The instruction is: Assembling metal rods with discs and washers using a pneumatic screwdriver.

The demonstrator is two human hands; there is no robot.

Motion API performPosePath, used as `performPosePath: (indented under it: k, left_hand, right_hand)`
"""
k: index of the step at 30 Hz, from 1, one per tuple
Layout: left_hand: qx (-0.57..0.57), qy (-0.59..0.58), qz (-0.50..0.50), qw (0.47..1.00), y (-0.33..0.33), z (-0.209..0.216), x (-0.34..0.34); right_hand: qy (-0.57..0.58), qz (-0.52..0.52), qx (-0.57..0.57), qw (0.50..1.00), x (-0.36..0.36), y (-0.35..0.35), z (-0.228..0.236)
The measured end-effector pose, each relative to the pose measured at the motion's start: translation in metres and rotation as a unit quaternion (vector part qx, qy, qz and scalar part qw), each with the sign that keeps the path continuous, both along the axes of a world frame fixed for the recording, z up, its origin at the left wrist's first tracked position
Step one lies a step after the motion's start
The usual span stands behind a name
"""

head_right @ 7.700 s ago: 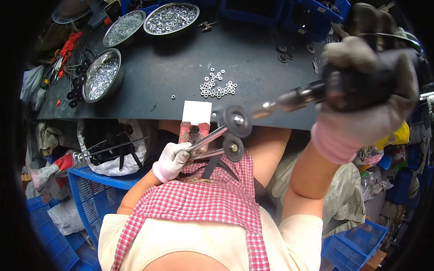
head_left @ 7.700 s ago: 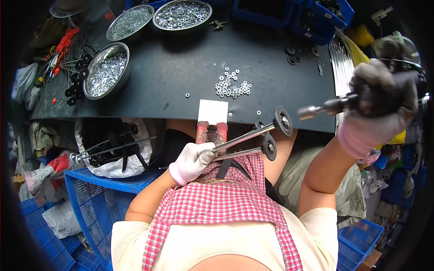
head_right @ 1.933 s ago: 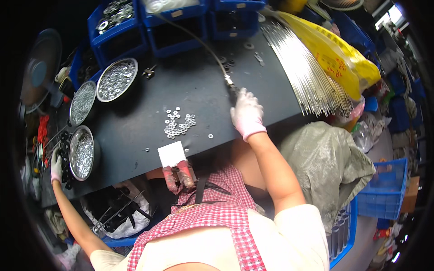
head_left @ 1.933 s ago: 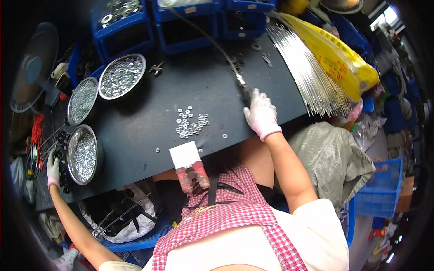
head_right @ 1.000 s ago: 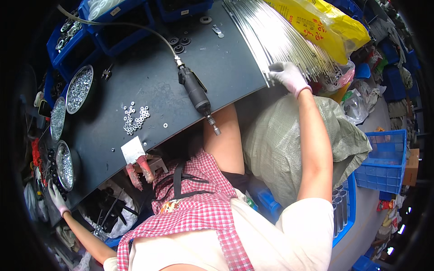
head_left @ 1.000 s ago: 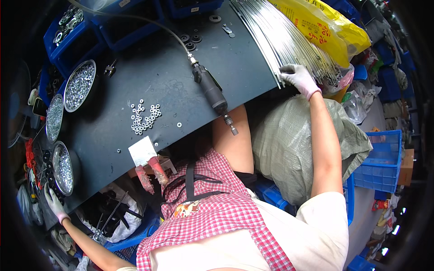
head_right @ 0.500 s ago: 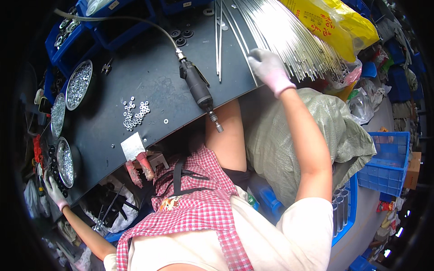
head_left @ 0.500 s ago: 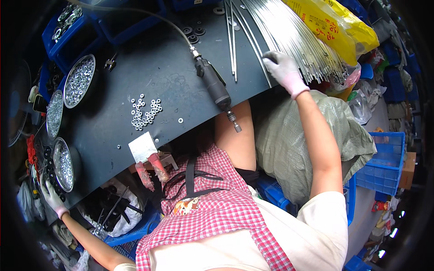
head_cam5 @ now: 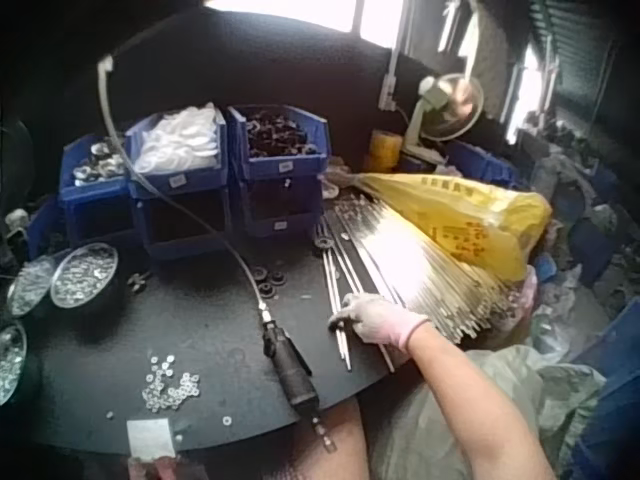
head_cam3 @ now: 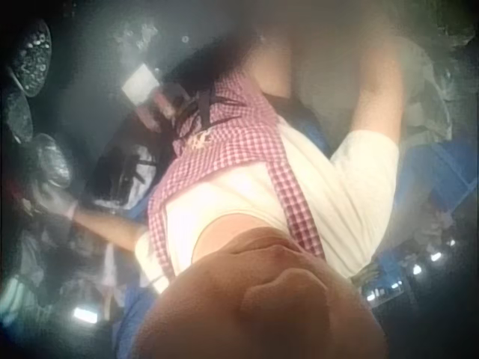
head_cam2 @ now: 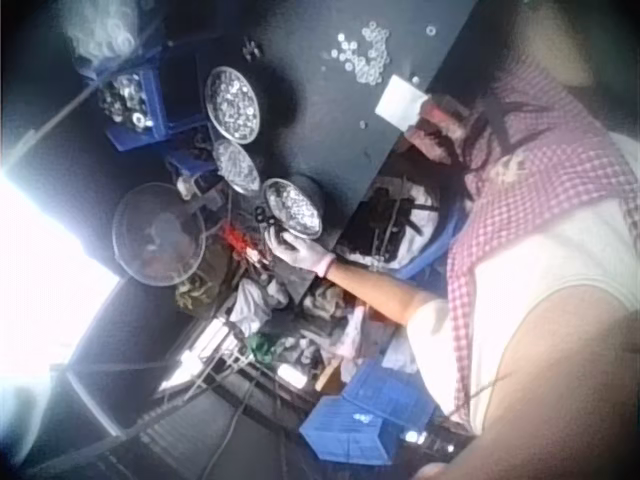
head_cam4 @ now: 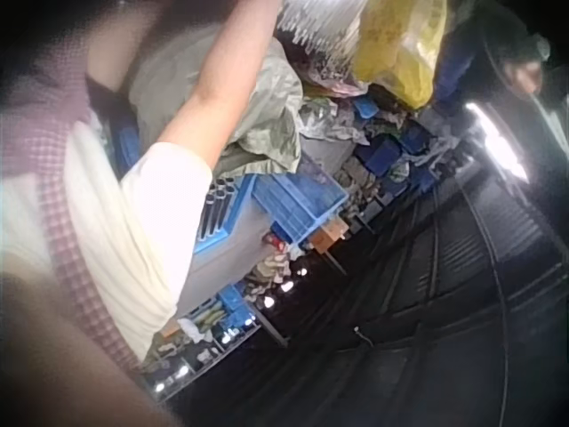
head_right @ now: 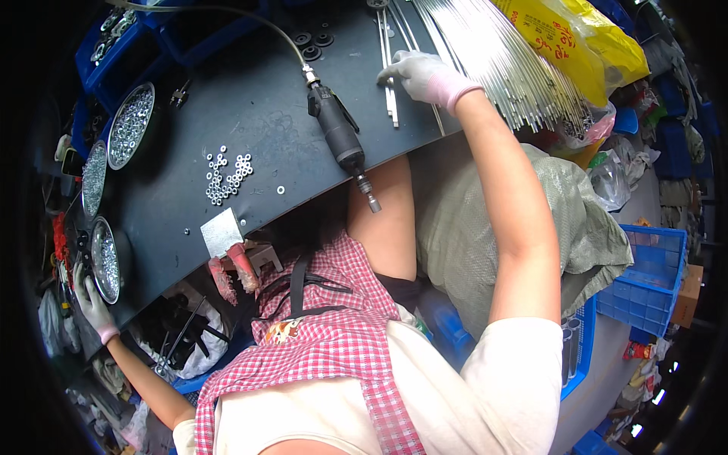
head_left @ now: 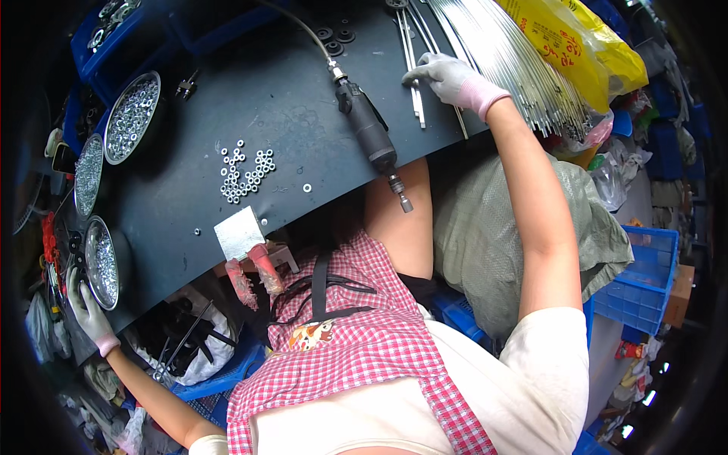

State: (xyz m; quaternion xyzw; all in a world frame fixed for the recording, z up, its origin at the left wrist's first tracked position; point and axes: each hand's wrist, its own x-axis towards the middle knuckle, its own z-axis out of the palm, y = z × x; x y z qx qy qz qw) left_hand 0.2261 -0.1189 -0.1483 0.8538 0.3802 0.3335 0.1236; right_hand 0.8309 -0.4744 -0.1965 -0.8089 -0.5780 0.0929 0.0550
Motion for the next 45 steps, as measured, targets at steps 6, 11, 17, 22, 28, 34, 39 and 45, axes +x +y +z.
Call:
performPosePath:
  k: [6,11,17,22,28,34,39,45]
  left_hand:
    - [-0.043,0.008,0.002,0.999,-0.007,-0.021,-0.001]
    - [-0.04,-0.004,-0.026,0.999,-0.01,-0.024,0.017]
    - [-0.032,0.009,-0.055,0.998,-0.024,-0.019,0.027]
    - [-0.034,0.034,-0.054,0.997,-0.037,-0.026,0.016]
    - [-0.063,0.032,0.001,0.997,-0.035,-0.036,-0.004]
    - [-0.033,0.002,-0.103,0.994,-0.051,-0.009,0.059]
    - [-0.061,0.021,-0.089,0.994,-0.058,-0.024,0.052]
    - [-0.089,0.018,-0.069,0.993,-0.067,-0.036,0.037]
  right_hand:
    - [0.105,-0.24,0.097,0.96,0.016,-0.03,-0.002]
    - [-0.032,-0.329,0.03,0.943,0.018,-0.037,-0.017]
    - [0.075,-0.387,-0.052,0.917,0.026,-0.028,-0.004]
    - [-0.039,-0.322,-0.172,0.93,-0.008,-0.03,0.012]
    - [0.045,-0.36,-0.021,0.932,0.004,-0.041,-0.004]
    - [0.042,-0.37,-0.019,0.928,0.016,-0.027,-0.002]
    - [0.163,-0.372,-0.068,0.911,0.039,-0.024,-0.002]
    - [0.012,-0.337,-0.119,0.934,0.007,0.001,0.016]
